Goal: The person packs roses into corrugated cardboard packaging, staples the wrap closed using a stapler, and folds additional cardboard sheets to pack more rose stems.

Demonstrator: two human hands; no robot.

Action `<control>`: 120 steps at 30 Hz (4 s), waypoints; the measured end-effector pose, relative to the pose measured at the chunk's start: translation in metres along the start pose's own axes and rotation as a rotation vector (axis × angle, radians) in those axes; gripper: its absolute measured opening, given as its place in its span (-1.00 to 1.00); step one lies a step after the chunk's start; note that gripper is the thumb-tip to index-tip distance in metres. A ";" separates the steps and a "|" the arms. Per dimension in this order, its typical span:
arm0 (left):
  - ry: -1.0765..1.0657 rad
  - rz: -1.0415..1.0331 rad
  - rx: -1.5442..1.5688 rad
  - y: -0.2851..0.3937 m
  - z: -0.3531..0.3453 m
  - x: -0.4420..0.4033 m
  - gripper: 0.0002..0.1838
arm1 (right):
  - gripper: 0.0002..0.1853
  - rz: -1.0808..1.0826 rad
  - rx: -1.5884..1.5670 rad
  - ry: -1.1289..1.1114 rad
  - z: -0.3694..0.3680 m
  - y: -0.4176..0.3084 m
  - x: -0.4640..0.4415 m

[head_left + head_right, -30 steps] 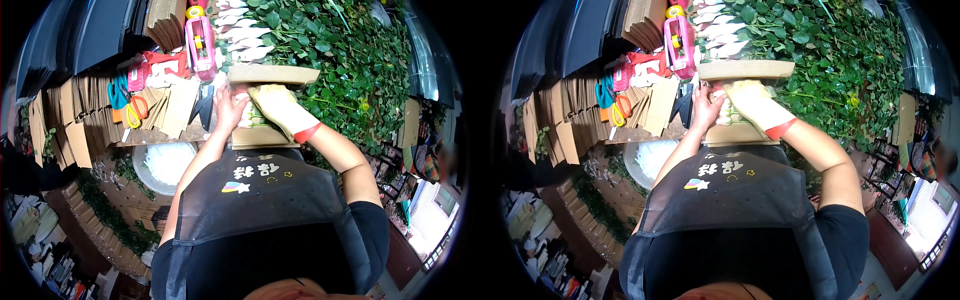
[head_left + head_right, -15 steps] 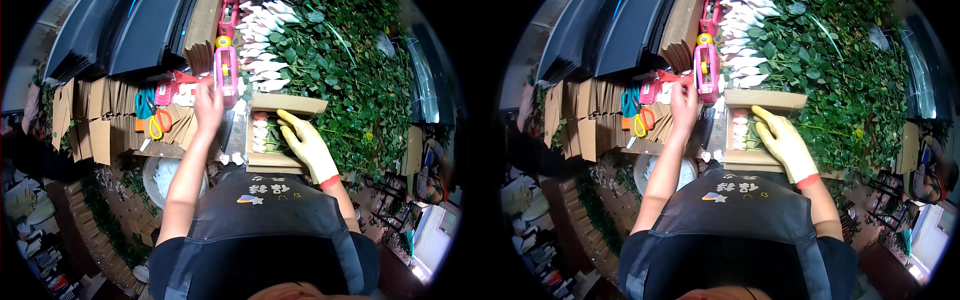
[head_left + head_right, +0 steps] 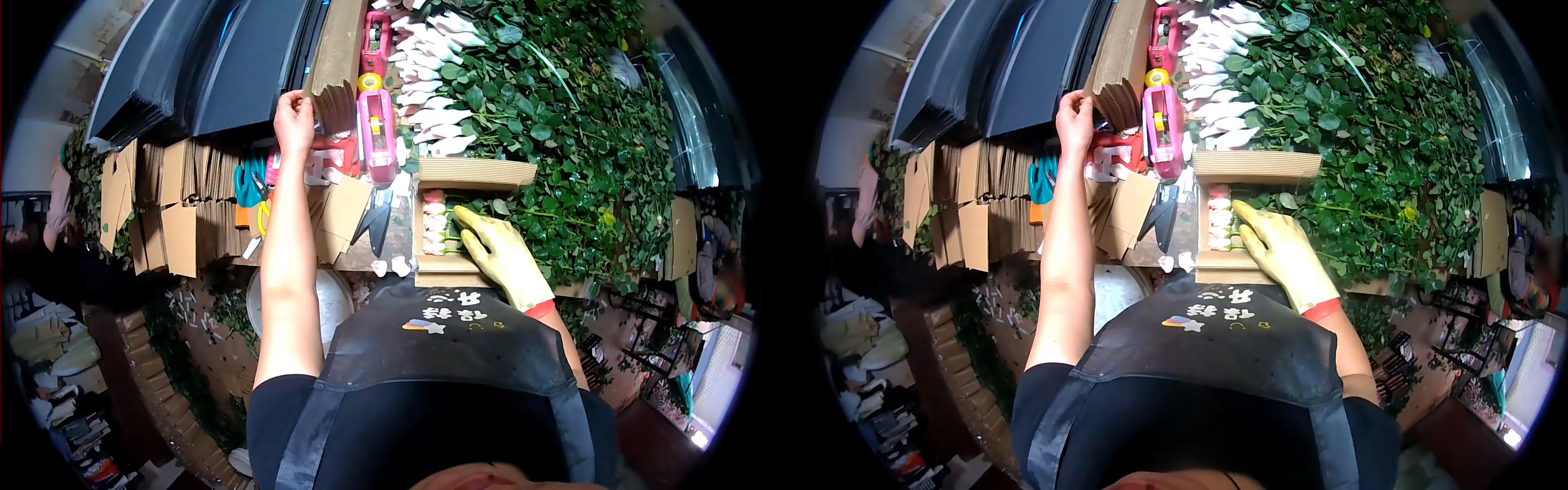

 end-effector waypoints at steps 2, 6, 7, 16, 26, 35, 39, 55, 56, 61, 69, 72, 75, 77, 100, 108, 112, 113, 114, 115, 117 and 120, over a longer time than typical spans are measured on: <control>0.158 -0.053 0.207 0.012 -0.001 0.010 -0.77 | -0.59 0.022 -0.031 -0.011 0.004 -0.007 -0.003; 0.372 -0.521 0.170 0.142 0.035 0.097 -0.82 | -0.43 -0.130 -0.780 0.035 0.002 -0.037 -0.009; 0.323 -0.582 0.147 0.165 0.038 0.128 -0.84 | -0.35 -0.118 -1.018 -0.045 0.009 -0.038 -0.012; -0.048 -0.749 0.086 0.151 0.017 0.244 -0.67 | -0.71 -0.271 -0.767 0.196 0.065 -0.003 -0.014; -0.755 0.420 0.088 0.030 -0.051 0.266 -0.67 | -0.56 -0.546 0.409 -0.430 0.073 0.055 0.013; -0.694 -0.430 -0.327 0.071 -0.032 0.243 -0.69 | -0.80 0.347 0.081 -0.411 -0.027 0.108 -0.026; -0.752 -0.987 -0.189 0.072 -0.061 0.246 -0.64 | -0.86 0.297 0.191 -0.476 -0.026 0.097 -0.026; -0.758 -0.892 -0.332 0.037 -0.097 0.267 -0.33 | -0.68 0.120 0.495 -0.115 -0.012 0.042 -0.114; -0.789 -0.864 -0.358 0.033 -0.099 0.267 -0.31 | -0.70 0.145 0.463 -0.174 -0.006 0.040 -0.119; -0.834 -0.761 -0.336 0.030 -0.101 0.273 -0.29 | -0.47 0.486 0.389 -0.144 0.005 -0.032 -0.127; -0.763 -0.844 -0.363 0.016 -0.117 0.278 -0.30 | -0.70 0.938 0.466 0.117 -0.184 -0.042 -0.167; -0.796 -0.771 -0.271 0.013 -0.117 0.279 -0.33 | -0.86 0.911 0.439 -0.043 -0.193 -0.029 -0.165; -0.919 -0.714 -0.310 0.020 -0.117 0.276 -0.29 | -0.83 0.913 0.444 -0.190 -0.174 -0.023 -0.160; -0.966 -0.700 -0.358 0.023 -0.117 0.274 -0.28 | -0.84 0.885 0.462 -0.252 -0.164 -0.030 -0.160; -1.090 -0.553 -0.323 0.065 -0.091 0.256 -0.26 | -0.61 -0.283 -0.908 -0.435 -0.037 0.046 -0.025; -0.928 -0.757 -0.251 0.028 -0.097 0.265 -0.31 | -0.49 -0.593 -0.586 -0.607 -0.039 0.101 -0.052; -0.991 -0.665 -0.354 0.015 -0.070 0.254 -0.23 | -0.45 -0.620 -0.384 -0.600 -0.033 0.082 -0.056; -0.911 -0.659 -0.338 0.005 -0.055 0.252 -0.27 | -0.43 -0.619 -0.333 -0.580 -0.031 0.076 -0.056; -0.829 -0.651 -0.322 0.007 -0.042 0.248 -0.30 | -0.44 -0.624 -0.309 -0.581 -0.033 0.078 -0.057; -0.794 -0.695 -0.270 0.011 -0.037 0.246 -0.36 | -0.45 -0.628 -0.287 -0.584 -0.038 0.082 -0.058; -0.777 -0.775 -0.140 0.024 -0.035 0.240 -0.47 | -0.42 -0.644 -0.200 -0.622 -0.036 0.076 -0.061; -0.780 -0.815 -0.071 0.057 -0.051 0.245 -0.69 | -0.36 -0.513 0.058 -0.631 -0.022 0.060 -0.063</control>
Point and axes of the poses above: each hand's wrist, its own x-axis away from the middle knuckle, its own z-axis out of the back of the hand, y = z × x, the point moved 1 cm from there along -x, towards the middle knuckle, and after that the axes turned 3 degrees about z, right-handed, at the moved point
